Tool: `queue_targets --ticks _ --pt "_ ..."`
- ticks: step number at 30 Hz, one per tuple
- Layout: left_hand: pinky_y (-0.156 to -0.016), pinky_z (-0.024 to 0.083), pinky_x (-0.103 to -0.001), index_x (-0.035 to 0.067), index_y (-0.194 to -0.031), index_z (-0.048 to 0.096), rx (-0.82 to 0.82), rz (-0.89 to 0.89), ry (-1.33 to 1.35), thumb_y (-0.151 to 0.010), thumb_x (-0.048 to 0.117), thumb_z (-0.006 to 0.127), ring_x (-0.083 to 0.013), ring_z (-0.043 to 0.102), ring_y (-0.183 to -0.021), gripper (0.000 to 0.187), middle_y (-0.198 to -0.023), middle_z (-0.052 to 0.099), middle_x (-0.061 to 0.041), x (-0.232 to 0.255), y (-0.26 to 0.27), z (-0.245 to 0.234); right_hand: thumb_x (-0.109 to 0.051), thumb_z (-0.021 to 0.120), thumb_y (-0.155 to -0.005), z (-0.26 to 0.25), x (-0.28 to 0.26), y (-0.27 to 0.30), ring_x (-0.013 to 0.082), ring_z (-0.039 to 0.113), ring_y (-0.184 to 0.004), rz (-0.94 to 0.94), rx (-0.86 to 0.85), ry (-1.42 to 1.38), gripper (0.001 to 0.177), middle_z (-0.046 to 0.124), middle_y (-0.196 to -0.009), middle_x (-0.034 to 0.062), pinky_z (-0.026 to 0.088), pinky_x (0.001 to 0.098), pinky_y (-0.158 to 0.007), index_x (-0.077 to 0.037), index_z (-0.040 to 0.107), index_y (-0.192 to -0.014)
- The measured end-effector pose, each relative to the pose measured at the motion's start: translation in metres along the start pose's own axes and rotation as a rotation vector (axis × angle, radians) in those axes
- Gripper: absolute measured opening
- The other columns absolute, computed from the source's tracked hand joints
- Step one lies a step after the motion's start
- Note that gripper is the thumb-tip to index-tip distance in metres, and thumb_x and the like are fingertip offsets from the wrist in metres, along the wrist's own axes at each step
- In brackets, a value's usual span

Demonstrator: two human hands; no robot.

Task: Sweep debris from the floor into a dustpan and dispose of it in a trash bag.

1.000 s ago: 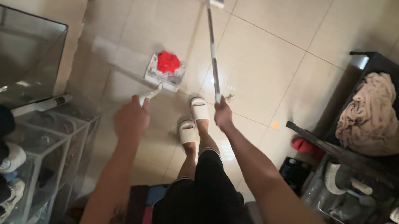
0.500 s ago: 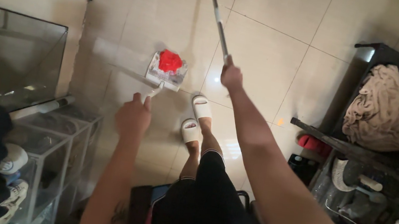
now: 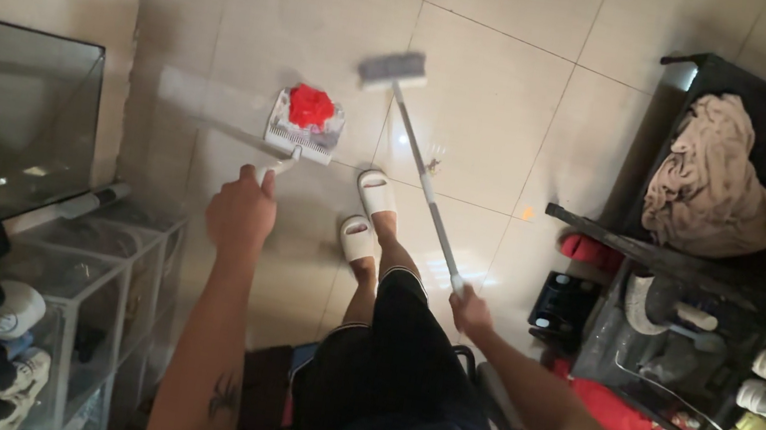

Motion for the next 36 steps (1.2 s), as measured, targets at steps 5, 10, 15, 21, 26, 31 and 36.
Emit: queue_targets --ticks 5,10,15,21,26,31,36 --pt "-0.079 0.057 -0.056 0.010 -0.118 0.063 -0.020 -0.033 -0.001 -0.104 0.052 0.047 -0.0447 0.072 -0.093 0.047 -0.098 0.074 -0.023 0.001 -0.004 0.005 -0.047 0.063 -0.093 -0.017 -0.018 0.006 0.0371 0.072 -0.076 0.050 0.158 -0.514 0.048 0.072 -0.079 0.0252 0.054 0.0500 -0.071 -0.001 0.070 -0.104" --pt "-0.076 0.056 -0.057 0.010 -0.121 0.062 0.003 -0.021 0.005 -0.104 0.049 0.047 -0.0454 0.072 -0.089 0.046 -0.094 0.074 -0.024 -0.001 -0.008 0.004 -0.048 0.061 -0.098 -0.076 -0.094 -0.105 0.0423 0.068 -0.076 -0.068 0.290 -0.466 0.050 0.068 -0.077 0.0258 0.053 0.0515 -0.067 0.000 0.066 -0.086" --pt "-0.072 0.057 -0.058 0.010 -0.118 0.063 0.052 0.019 -0.052 -0.107 0.049 0.047 -0.0453 0.073 -0.083 0.044 -0.087 0.074 -0.022 -0.001 -0.003 0.001 -0.036 0.059 -0.101 -0.188 -0.185 -0.195 0.0490 0.070 -0.087 -0.224 0.467 -0.511 0.043 0.070 -0.089 0.0316 0.056 0.0564 -0.069 0.001 0.054 -0.124" --pt "-0.067 0.056 -0.059 0.011 -0.116 0.064 0.031 0.002 -0.077 -0.106 0.050 0.046 -0.0458 0.072 -0.082 0.044 -0.085 0.073 -0.023 -0.011 0.005 0.005 -0.024 0.050 -0.101 -0.220 -0.181 -0.229 0.0496 0.069 -0.091 -0.237 0.382 -0.156 0.060 0.070 -0.098 0.0316 0.058 0.0555 -0.081 -0.014 0.032 -0.158" --pt "-0.065 0.056 -0.058 0.012 -0.124 0.063 0.103 0.026 -0.112 -0.106 0.051 0.046 -0.0471 0.071 -0.077 0.046 -0.083 0.073 -0.024 -0.018 0.007 0.007 -0.031 0.047 -0.103 -0.141 -0.067 -0.124 0.0527 0.067 -0.080 -0.197 0.201 0.046 0.073 0.070 -0.089 0.0323 0.055 0.0622 -0.078 -0.022 0.011 -0.166" --pt "-0.066 0.056 -0.059 0.012 -0.116 0.065 0.127 0.032 -0.064 -0.104 0.051 0.048 -0.0462 0.071 -0.080 0.044 -0.087 0.073 -0.022 -0.010 0.013 0.007 -0.034 0.036 -0.104 -0.111 0.030 0.025 0.0485 0.070 -0.097 0.029 -0.109 0.128 0.068 0.071 -0.106 0.0296 0.053 0.0594 -0.094 -0.039 0.005 -0.165" --pt "-0.070 0.057 -0.058 0.008 -0.115 0.066 0.154 0.084 -0.008 -0.105 0.049 0.050 -0.0448 0.072 -0.085 0.045 -0.089 0.074 -0.023 -0.011 0.019 0.021 -0.033 0.030 -0.105 -0.099 0.139 0.107 0.0474 0.068 -0.107 0.175 -0.190 0.249 0.067 0.065 -0.122 0.0281 0.053 0.0576 -0.097 -0.047 0.000 -0.164"
Point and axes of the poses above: each hand's wrist, its own y-axis away from the middle knuckle, its own z-axis out of the palm, x = y × z, the point moved 10 cm from there along -y, towards the middle knuckle
